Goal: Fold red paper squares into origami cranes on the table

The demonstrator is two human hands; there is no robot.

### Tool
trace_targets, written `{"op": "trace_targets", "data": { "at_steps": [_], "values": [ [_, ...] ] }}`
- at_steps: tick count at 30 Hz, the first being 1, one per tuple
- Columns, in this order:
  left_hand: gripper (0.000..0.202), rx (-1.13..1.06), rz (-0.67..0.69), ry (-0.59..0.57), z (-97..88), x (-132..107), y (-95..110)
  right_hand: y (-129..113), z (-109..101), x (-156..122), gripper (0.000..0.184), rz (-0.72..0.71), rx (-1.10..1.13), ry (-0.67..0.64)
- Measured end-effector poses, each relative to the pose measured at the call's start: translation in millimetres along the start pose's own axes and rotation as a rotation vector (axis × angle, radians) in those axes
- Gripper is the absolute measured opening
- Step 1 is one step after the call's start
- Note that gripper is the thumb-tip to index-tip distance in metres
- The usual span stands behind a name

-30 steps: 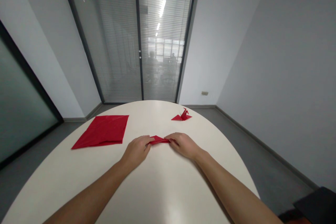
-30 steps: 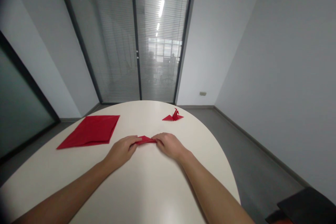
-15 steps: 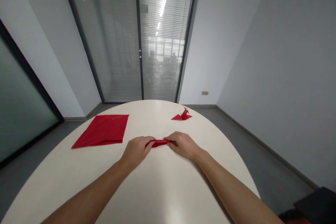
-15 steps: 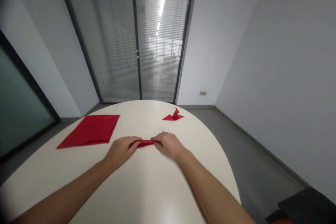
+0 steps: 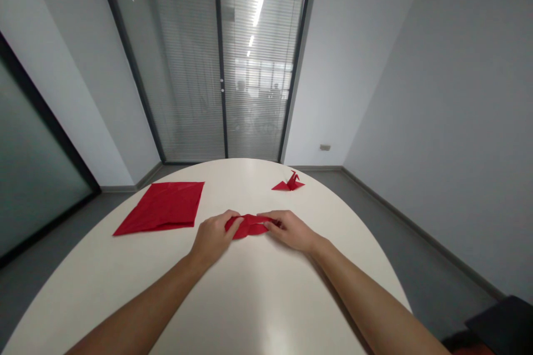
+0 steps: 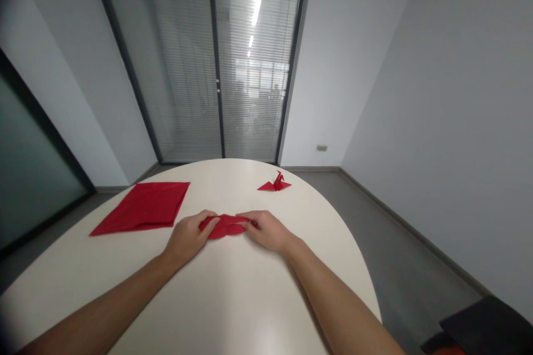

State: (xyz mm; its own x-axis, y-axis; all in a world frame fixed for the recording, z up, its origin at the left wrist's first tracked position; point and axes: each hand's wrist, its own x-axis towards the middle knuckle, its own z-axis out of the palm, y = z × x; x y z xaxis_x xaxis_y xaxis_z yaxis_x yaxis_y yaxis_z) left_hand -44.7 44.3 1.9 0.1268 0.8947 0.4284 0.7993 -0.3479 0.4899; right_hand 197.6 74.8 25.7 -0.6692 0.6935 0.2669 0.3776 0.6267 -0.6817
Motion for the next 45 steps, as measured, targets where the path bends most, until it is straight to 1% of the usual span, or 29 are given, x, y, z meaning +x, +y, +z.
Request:
{"op": "trace_targets", "data": {
  "at_steps": [5,7,10,14,18,21,23,25,27,29,31,34,38,41,43,45],
  "values": [
    [0.033,0.067,-0.059,-0.058,-0.1,1,0,11,3,0,0.038,0.046,0.108,-0.045],
    [0.034,0.114,-0.091,-0.091,0.8,2,0,15,4,-1,0.039,0.073,0.123,-0.039],
    [0.035,0.181,-0.12,-0.124,1.3,3,1,14,5,-1,0.034,0.101,0.125,-0.023],
    [0.036,0.236,-0.111,-0.148,0.4,3,3,12,6,-1,0.03,0.112,0.08,-0.023],
    [0.036,0.25,-0.095,-0.145,1.4,1,1,15,9,1,0.026,0.13,-0.025,0.04],
    [0.028,0.216,-0.017,-0.064,4.0,0,-2,19,12,2,0.025,0.142,-0.07,0.072],
    [0.03,0.19,0.074,-0.002,5.6,0,-4,20,13,3,0.026,0.15,-0.086,0.087],
    [0.033,0.156,0.164,0.025,6.6,-1,-3,21,14,3,0.026,0.152,-0.093,0.095],
    [0.033,0.107,0.245,0.007,7.0,-2,0,22,14,3,0.027,0.149,-0.094,0.101],
    [0.034,0.058,0.317,-0.06,7.2,-3,4,23,15,2,0.029,0.155,-0.105,0.113],
    [0.033,0.032,0.361,-0.139,7.7,-5,7,22,15,2,0.032,0.165,-0.14,0.123],
    [0.03,0.029,0.362,-0.203,9.6,-7,8,18,13,2,0.034,0.163,-0.237,0.116],
    [0.031,0.019,0.336,-0.211,13.1,-8,4,11,6,3,0.032,0.15,-0.477,0.072],
    [0.031,0.021,0.327,-0.217,15.3,-8,2,6,1,2,0.033,0.132,-0.608,0.096],
    [0.031,0.022,0.327,-0.217,16.0,-8,2,3,1,1,0.034,0.052,-0.604,0.119],
    [0.031,0.023,0.331,-0.211,16.1,-7,2,0,4,0,0.037,-0.061,-0.556,0.075]
  ]
}}
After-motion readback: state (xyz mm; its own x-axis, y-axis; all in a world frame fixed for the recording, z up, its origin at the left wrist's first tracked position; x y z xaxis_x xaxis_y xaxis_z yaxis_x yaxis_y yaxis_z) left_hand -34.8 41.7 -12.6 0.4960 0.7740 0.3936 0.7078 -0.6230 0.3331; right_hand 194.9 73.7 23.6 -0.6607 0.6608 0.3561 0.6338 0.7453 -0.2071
